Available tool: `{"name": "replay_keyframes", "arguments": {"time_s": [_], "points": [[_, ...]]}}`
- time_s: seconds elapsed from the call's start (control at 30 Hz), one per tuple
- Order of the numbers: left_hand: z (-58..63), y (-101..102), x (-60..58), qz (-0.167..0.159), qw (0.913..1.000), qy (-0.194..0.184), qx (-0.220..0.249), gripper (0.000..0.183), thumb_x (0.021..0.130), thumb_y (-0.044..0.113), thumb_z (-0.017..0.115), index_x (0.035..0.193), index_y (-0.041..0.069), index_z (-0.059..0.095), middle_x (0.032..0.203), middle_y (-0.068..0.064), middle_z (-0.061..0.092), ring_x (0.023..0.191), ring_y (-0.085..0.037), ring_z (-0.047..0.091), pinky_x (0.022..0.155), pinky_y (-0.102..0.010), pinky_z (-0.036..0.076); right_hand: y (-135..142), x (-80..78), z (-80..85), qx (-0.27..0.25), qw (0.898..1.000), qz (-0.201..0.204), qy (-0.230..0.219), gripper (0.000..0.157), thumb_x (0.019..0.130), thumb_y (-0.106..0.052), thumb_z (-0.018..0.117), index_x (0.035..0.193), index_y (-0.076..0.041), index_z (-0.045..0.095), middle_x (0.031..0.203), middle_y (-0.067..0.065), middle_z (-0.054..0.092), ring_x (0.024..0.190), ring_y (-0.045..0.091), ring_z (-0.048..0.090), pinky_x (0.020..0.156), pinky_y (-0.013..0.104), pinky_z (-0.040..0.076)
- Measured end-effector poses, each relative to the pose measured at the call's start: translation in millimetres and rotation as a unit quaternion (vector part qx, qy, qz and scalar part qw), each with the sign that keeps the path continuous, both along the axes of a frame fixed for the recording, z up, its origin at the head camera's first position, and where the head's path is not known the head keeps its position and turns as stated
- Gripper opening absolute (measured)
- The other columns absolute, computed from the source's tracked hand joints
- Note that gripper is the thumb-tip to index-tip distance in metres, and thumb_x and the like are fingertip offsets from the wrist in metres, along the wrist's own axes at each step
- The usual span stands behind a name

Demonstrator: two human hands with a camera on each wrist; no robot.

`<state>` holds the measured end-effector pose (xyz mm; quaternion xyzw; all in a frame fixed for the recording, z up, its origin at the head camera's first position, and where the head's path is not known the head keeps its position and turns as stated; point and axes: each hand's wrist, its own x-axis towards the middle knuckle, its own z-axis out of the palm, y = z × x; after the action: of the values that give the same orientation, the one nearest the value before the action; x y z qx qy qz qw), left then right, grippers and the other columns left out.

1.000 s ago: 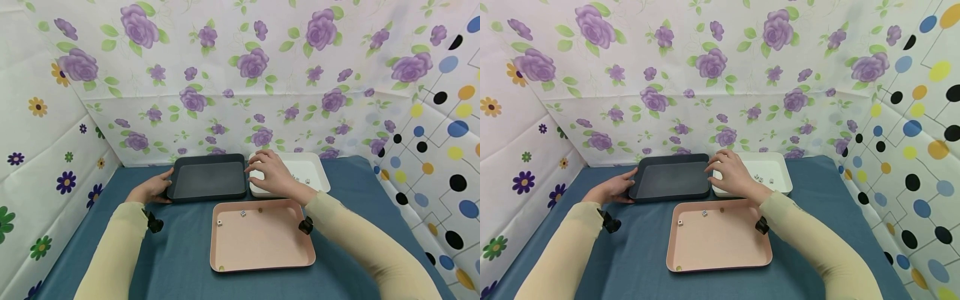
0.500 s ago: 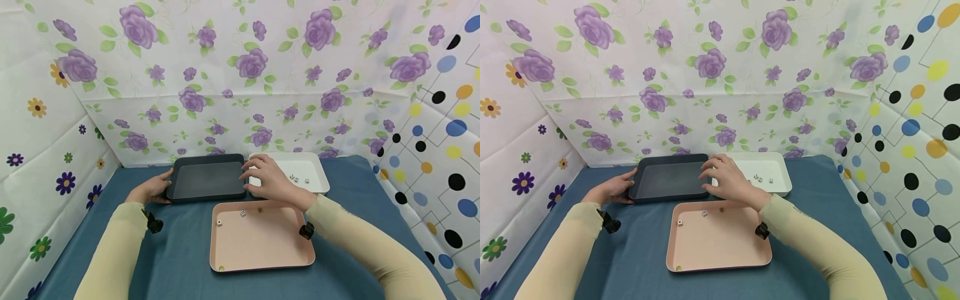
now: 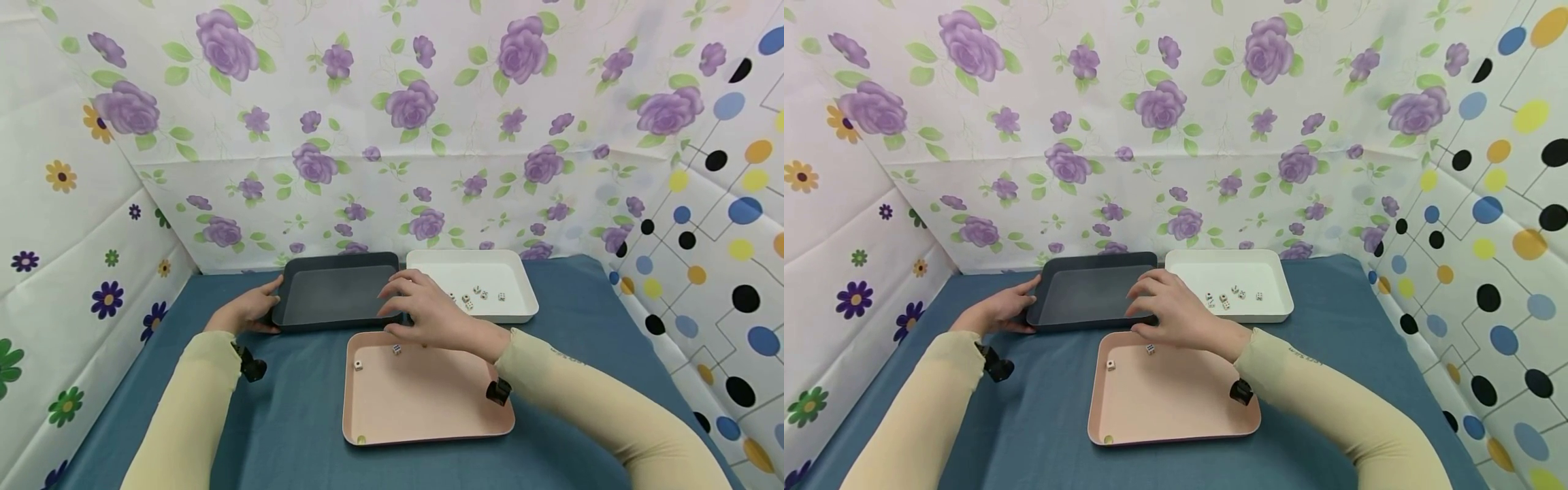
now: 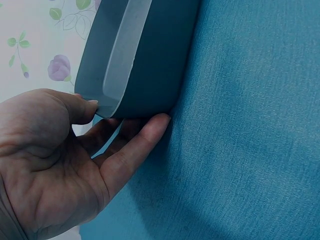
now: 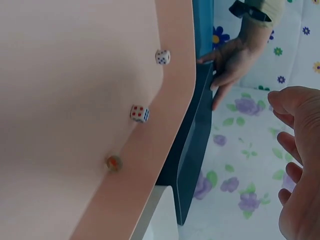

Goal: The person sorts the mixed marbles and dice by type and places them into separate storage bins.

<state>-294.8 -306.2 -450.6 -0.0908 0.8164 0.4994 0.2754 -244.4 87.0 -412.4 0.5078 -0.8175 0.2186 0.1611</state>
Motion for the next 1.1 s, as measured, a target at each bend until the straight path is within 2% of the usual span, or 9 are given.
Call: {"name": "replay_keyframes", "arguments": {"time_s": [0.13,0.3,0.6,0.8,1.1], "points": [[0.5,0,0.4,0.000,1.0000,0.000,-0.004,0.065,0.115,0.016,0.029,0.163,0.034,-0.009,0.165,-0.028,-0.018,0.137,-0.051,0.038,0.082,-0.049,0.060,-4,4.7,-1.9,-0.003,1.000,0.017,-0.006,0.015,0.090,-0.021,0.082,0.104,-0.022,0.078,0.127,0.003,0.063,0.131,0.030,0.045,0.113,0.044,0.037],[0.2,0,1.0,0.002,1.0000,-0.001,-0.001,0.065,0.115,0.016,0.029,0.163,0.035,-0.010,0.165,-0.028,-0.019,0.140,-0.051,0.034,0.082,-0.049,0.060,-8,10.1,-4.7,-0.006,0.999,0.040,-0.010,0.016,0.088,-0.016,0.083,0.103,-0.021,0.079,0.123,0.004,0.064,0.127,0.029,0.047,0.112,0.040,0.037],[-2.2,-1,0.3,0.009,1.0000,-0.002,0.005,0.065,0.115,0.015,0.029,0.163,0.035,-0.009,0.165,-0.028,-0.017,0.139,-0.052,0.036,0.082,-0.050,0.060,-14,19.1,-8.0,0.028,0.998,0.049,0.001,0.014,0.092,-0.026,0.080,0.105,-0.025,0.078,0.124,-0.002,0.062,0.128,0.024,0.046,0.111,0.041,0.038],[-1.6,0,0.4,0.005,1.0000,0.000,-0.001,0.065,0.115,0.015,0.029,0.163,0.034,-0.009,0.165,-0.029,-0.018,0.138,-0.052,0.036,0.081,-0.049,0.060,-17,26.2,-11.1,0.032,0.997,0.064,-0.001,0.013,0.092,-0.027,0.079,0.105,-0.027,0.077,0.123,-0.003,0.062,0.127,0.021,0.047,0.111,0.036,0.038],[-1.5,-1,0.8,0.007,1.0000,-0.001,-0.002,0.064,0.115,0.015,0.029,0.163,0.035,-0.009,0.165,-0.031,-0.015,0.131,-0.050,0.045,0.080,-0.048,0.060,-21,34.8,-15.1,0.060,0.996,0.069,-0.006,0.014,0.092,-0.028,0.079,0.105,-0.027,0.077,0.124,-0.003,0.064,0.127,0.020,0.047,0.112,0.035,0.036]]}}
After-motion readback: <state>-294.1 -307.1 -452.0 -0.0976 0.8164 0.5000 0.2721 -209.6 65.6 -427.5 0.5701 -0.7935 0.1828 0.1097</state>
